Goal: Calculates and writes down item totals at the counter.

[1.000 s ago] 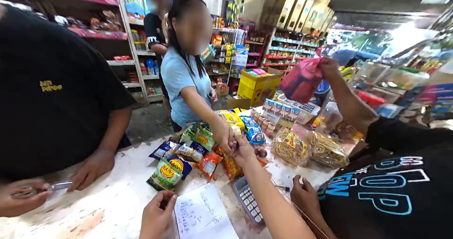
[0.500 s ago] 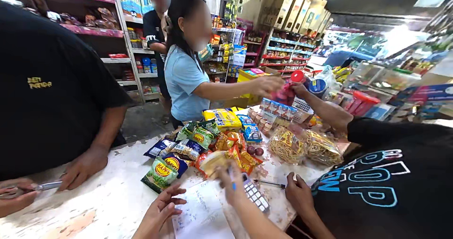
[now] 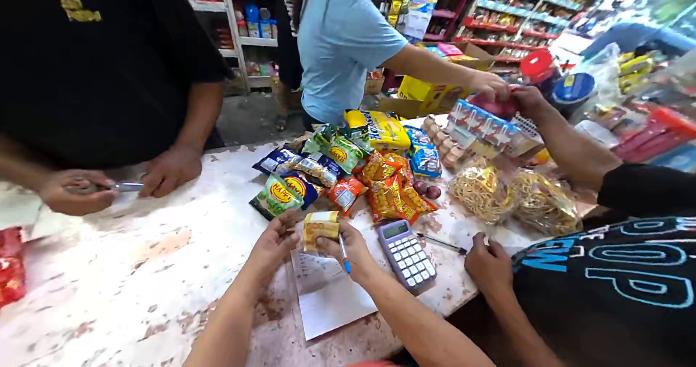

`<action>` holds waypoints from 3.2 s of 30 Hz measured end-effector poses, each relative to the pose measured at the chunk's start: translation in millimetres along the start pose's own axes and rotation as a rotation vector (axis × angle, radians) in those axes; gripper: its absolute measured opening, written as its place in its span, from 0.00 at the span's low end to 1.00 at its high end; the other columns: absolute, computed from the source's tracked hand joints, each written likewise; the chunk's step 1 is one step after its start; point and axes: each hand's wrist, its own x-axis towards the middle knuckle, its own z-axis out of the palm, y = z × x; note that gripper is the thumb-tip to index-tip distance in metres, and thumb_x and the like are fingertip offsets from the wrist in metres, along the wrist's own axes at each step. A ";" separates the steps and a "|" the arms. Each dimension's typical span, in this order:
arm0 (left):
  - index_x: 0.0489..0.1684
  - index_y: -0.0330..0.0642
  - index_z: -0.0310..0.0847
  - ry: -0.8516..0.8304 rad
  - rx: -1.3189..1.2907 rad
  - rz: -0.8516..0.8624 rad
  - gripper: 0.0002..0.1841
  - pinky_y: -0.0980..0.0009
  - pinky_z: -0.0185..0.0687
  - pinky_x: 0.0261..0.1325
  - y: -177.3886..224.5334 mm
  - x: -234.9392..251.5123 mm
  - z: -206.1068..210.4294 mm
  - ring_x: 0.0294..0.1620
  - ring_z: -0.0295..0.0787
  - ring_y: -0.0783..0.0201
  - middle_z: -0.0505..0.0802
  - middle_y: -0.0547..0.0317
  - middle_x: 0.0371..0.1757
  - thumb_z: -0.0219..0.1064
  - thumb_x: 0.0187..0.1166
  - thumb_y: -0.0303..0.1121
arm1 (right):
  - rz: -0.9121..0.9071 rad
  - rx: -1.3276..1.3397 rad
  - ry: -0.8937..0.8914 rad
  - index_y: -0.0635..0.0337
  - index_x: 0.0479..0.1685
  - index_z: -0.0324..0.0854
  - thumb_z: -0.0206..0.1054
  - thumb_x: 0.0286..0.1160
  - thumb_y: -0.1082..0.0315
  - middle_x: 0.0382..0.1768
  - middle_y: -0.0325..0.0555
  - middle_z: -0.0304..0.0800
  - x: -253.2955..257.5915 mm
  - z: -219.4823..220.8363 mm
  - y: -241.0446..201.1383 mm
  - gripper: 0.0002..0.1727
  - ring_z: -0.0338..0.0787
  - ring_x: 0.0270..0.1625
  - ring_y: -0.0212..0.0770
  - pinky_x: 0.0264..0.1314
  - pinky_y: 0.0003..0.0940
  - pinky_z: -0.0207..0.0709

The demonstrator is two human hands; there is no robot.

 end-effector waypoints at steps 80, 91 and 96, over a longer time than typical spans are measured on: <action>0.88 0.51 0.57 0.060 0.105 -0.221 0.41 0.71 0.92 0.49 4.5 0.4 3.7 0.45 0.95 0.67 0.93 0.56 0.55 0.71 0.72 0.17 | 0.035 -0.211 0.195 0.55 0.20 0.78 0.75 0.72 0.69 0.16 0.27 0.82 -57.4 -59.1 29.8 0.14 0.80 0.21 0.20 0.28 0.17 0.75; 0.87 0.52 0.60 0.056 0.140 -0.258 0.42 0.73 0.91 0.48 4.0 2.3 3.1 0.43 0.95 0.68 0.94 0.57 0.53 0.71 0.70 0.14 | -0.037 -0.329 0.150 0.53 0.12 0.74 0.70 0.68 0.72 0.13 0.25 0.74 -58.4 -57.6 36.2 0.16 0.71 0.19 0.16 0.24 0.15 0.65; 0.87 0.52 0.61 0.056 0.134 -0.258 0.42 0.73 0.92 0.47 1.8 2.8 1.9 0.43 0.95 0.67 0.94 0.56 0.54 0.71 0.70 0.13 | -0.033 -0.316 0.175 0.54 0.13 0.74 0.69 0.67 0.74 0.13 0.25 0.74 -57.4 -57.7 37.0 0.16 0.72 0.19 0.17 0.24 0.15 0.66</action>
